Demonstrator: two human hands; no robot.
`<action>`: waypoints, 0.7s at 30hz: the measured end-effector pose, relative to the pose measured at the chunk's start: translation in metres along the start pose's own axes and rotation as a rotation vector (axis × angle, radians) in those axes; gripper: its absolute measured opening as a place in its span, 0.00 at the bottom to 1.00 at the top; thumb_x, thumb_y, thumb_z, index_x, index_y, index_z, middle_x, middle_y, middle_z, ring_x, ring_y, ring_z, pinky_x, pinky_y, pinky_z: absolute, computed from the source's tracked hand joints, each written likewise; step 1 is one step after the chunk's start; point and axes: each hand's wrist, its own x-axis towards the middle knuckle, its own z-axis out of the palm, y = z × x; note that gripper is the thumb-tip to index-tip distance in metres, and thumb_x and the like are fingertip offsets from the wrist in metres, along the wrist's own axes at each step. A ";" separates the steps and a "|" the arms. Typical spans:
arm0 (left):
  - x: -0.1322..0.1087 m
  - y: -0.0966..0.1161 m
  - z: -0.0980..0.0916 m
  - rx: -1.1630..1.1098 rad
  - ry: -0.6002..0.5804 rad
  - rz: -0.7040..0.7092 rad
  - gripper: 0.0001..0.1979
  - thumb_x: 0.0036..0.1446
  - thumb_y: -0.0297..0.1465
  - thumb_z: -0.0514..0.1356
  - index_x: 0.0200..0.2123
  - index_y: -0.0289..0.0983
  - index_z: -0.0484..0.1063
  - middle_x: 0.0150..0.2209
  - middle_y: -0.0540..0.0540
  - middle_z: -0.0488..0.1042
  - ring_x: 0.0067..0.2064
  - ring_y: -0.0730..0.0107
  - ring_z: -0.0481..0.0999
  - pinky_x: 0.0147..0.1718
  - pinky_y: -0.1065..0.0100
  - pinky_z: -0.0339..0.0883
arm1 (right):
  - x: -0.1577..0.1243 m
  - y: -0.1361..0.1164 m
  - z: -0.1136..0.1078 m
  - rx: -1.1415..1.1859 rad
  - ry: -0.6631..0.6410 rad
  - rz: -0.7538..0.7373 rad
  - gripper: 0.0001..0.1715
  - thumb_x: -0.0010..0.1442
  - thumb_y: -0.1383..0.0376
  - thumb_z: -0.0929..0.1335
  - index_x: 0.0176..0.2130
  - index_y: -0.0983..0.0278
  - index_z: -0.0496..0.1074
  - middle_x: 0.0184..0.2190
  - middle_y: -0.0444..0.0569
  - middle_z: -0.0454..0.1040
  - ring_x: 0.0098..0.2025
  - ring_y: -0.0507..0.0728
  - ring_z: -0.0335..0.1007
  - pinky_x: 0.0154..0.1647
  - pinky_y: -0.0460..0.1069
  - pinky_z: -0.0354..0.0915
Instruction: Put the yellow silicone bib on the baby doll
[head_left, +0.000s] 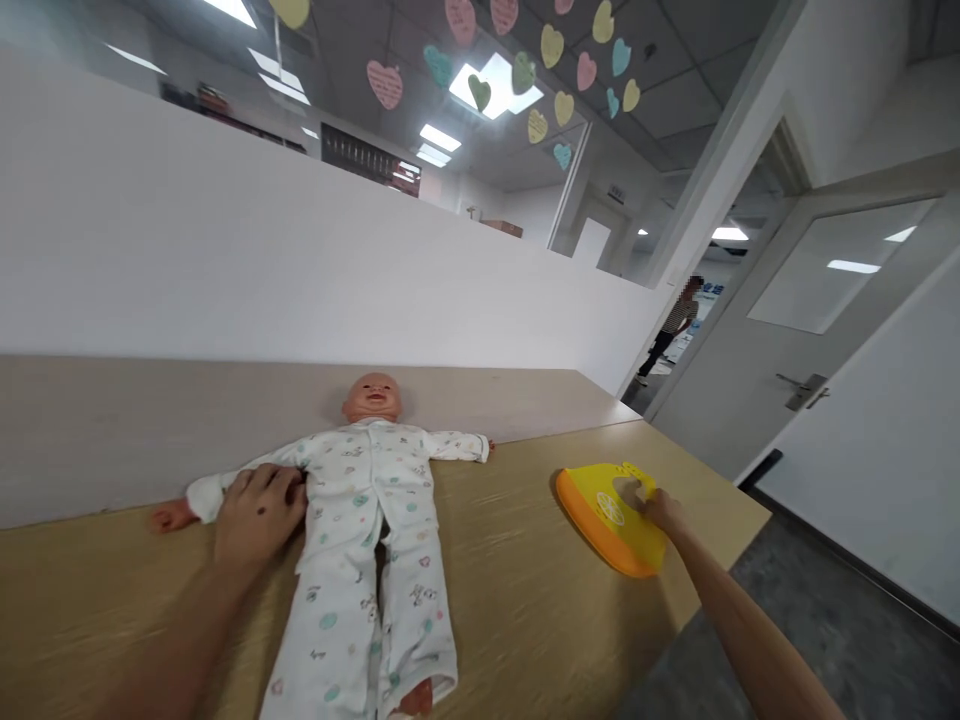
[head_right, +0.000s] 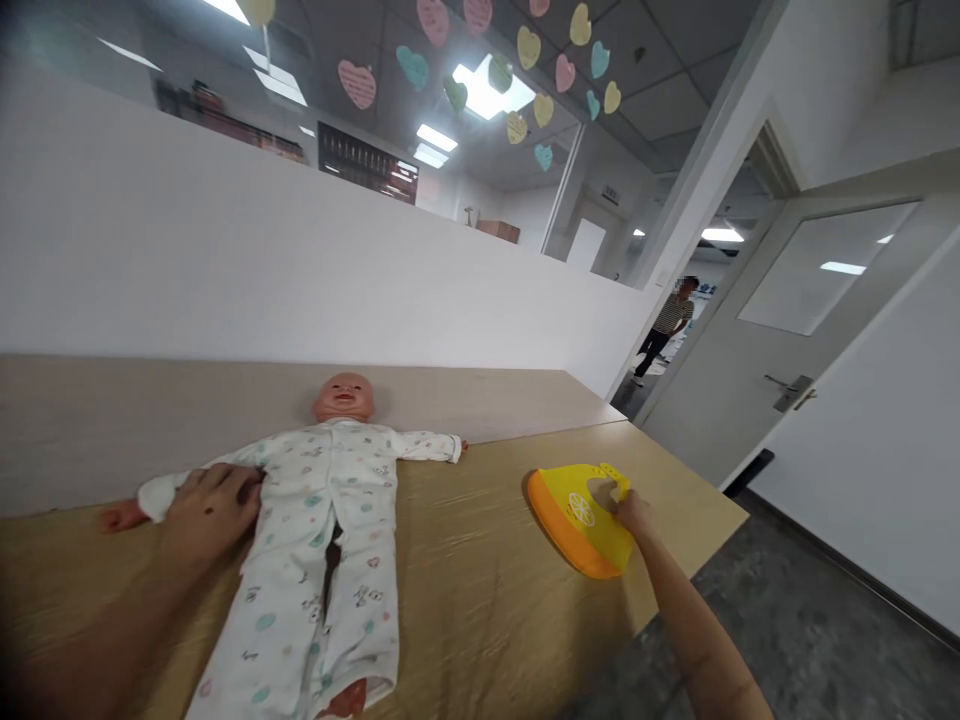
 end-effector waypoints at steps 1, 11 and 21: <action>-0.001 -0.001 0.000 0.054 0.012 0.040 0.13 0.56 0.36 0.50 0.27 0.38 0.70 0.32 0.42 0.72 0.38 0.58 0.66 0.43 0.62 0.60 | 0.000 -0.005 -0.001 0.009 0.006 -0.013 0.12 0.54 0.67 0.65 0.38 0.74 0.70 0.37 0.62 0.72 0.37 0.60 0.70 0.35 0.47 0.62; -0.003 -0.002 -0.001 0.120 0.023 0.135 0.14 0.58 0.33 0.49 0.29 0.35 0.72 0.32 0.41 0.73 0.38 0.57 0.67 0.42 0.60 0.61 | -0.026 -0.057 -0.033 0.440 -0.094 -0.088 0.17 0.54 0.55 0.62 0.35 0.68 0.64 0.27 0.51 0.70 0.26 0.54 0.67 0.24 0.45 0.61; -0.004 0.000 -0.001 -0.057 -0.036 0.039 0.12 0.56 0.34 0.48 0.30 0.36 0.69 0.33 0.41 0.75 0.40 0.56 0.69 0.45 0.59 0.61 | -0.054 -0.092 -0.070 0.606 -0.218 -0.218 0.26 0.46 0.47 0.66 0.35 0.66 0.63 0.24 0.48 0.69 0.23 0.53 0.65 0.22 0.45 0.60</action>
